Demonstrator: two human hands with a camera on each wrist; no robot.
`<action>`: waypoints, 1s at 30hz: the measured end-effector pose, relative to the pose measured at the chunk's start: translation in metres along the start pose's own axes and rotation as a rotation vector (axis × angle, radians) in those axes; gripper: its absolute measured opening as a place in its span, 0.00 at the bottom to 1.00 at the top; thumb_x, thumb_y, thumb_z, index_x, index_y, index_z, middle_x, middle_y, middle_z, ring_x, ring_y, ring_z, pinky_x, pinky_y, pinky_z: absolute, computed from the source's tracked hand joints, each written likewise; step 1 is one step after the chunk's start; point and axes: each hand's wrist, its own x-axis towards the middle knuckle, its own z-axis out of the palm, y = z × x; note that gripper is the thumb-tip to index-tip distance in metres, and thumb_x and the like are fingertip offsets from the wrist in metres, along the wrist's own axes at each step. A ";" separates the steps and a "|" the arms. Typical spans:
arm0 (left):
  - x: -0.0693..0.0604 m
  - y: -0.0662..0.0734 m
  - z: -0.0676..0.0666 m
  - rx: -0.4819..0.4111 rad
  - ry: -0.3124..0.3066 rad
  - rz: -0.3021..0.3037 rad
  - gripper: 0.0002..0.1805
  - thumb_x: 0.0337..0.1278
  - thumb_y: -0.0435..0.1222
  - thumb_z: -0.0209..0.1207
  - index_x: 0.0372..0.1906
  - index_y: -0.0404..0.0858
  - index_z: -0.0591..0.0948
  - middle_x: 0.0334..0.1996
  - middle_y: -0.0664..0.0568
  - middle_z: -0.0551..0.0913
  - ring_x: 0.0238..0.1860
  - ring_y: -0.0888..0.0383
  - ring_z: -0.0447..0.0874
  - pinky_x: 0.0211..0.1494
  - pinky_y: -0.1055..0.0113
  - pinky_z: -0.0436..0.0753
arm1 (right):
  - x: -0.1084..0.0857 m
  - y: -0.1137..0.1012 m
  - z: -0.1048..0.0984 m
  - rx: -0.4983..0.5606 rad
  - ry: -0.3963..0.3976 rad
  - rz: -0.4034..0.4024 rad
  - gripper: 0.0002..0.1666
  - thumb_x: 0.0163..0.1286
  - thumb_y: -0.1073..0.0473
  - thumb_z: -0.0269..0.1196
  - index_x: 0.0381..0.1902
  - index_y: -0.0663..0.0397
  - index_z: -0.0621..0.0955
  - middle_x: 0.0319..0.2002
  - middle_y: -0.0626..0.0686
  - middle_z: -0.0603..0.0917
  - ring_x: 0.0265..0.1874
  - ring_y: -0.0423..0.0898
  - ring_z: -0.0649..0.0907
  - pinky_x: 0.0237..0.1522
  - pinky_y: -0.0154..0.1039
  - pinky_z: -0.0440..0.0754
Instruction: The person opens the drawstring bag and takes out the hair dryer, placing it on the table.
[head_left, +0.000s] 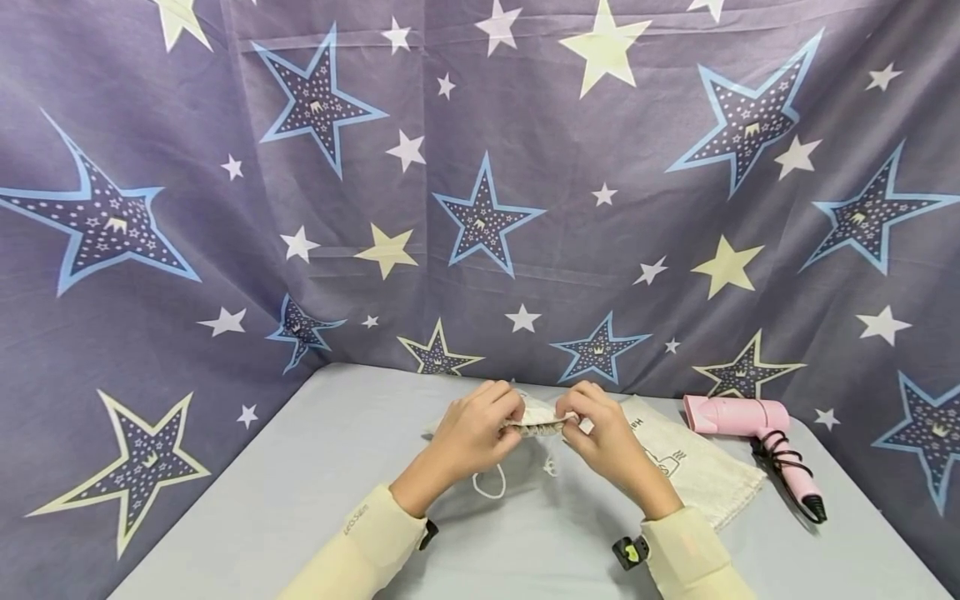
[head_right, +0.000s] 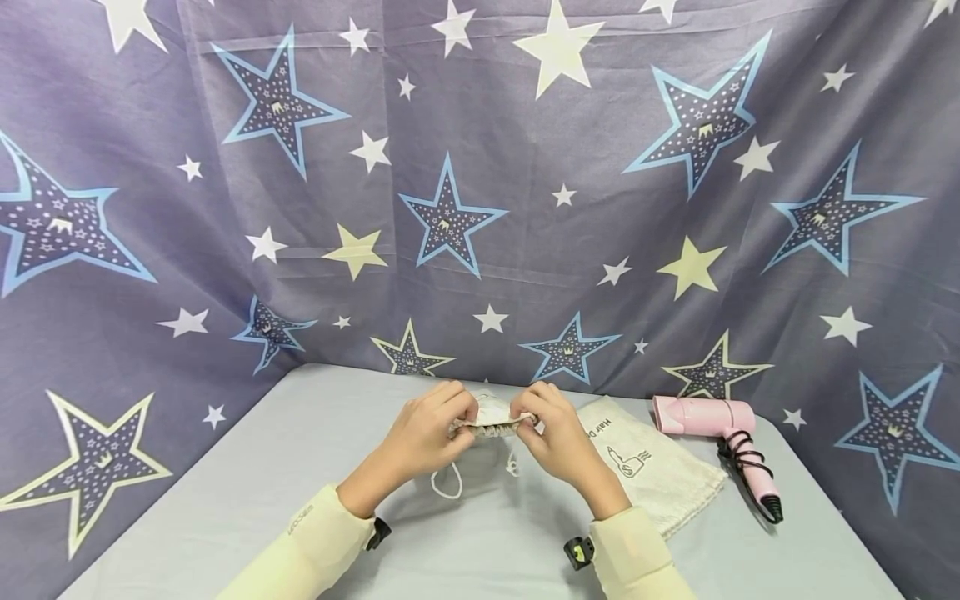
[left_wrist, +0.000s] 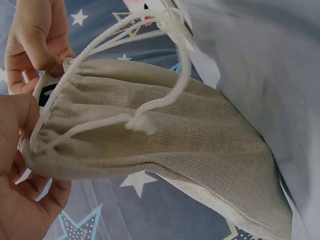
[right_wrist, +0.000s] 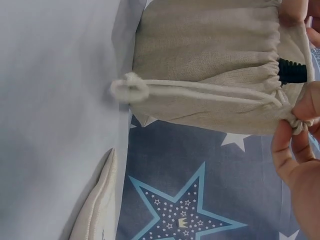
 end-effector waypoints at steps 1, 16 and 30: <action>0.000 0.000 0.000 0.005 0.001 0.000 0.14 0.32 0.28 0.61 0.28 0.47 0.73 0.29 0.61 0.71 0.29 0.63 0.68 0.23 0.71 0.65 | 0.000 0.000 0.000 0.002 0.003 0.002 0.18 0.50 0.77 0.62 0.32 0.49 0.81 0.35 0.43 0.78 0.36 0.41 0.76 0.36 0.34 0.76; 0.001 -0.001 -0.005 0.042 0.012 -0.036 0.12 0.35 0.32 0.60 0.28 0.48 0.72 0.28 0.62 0.68 0.28 0.63 0.65 0.22 0.69 0.65 | -0.001 0.003 -0.002 -0.038 0.019 0.020 0.19 0.47 0.79 0.60 0.29 0.49 0.78 0.32 0.44 0.78 0.34 0.41 0.76 0.36 0.32 0.76; 0.002 0.003 -0.009 0.140 -0.025 -0.039 0.13 0.34 0.32 0.61 0.27 0.48 0.70 0.27 0.60 0.68 0.27 0.61 0.65 0.21 0.69 0.62 | 0.000 0.004 -0.005 -0.121 -0.004 -0.039 0.21 0.41 0.80 0.63 0.28 0.50 0.74 0.28 0.45 0.73 0.31 0.40 0.72 0.36 0.32 0.69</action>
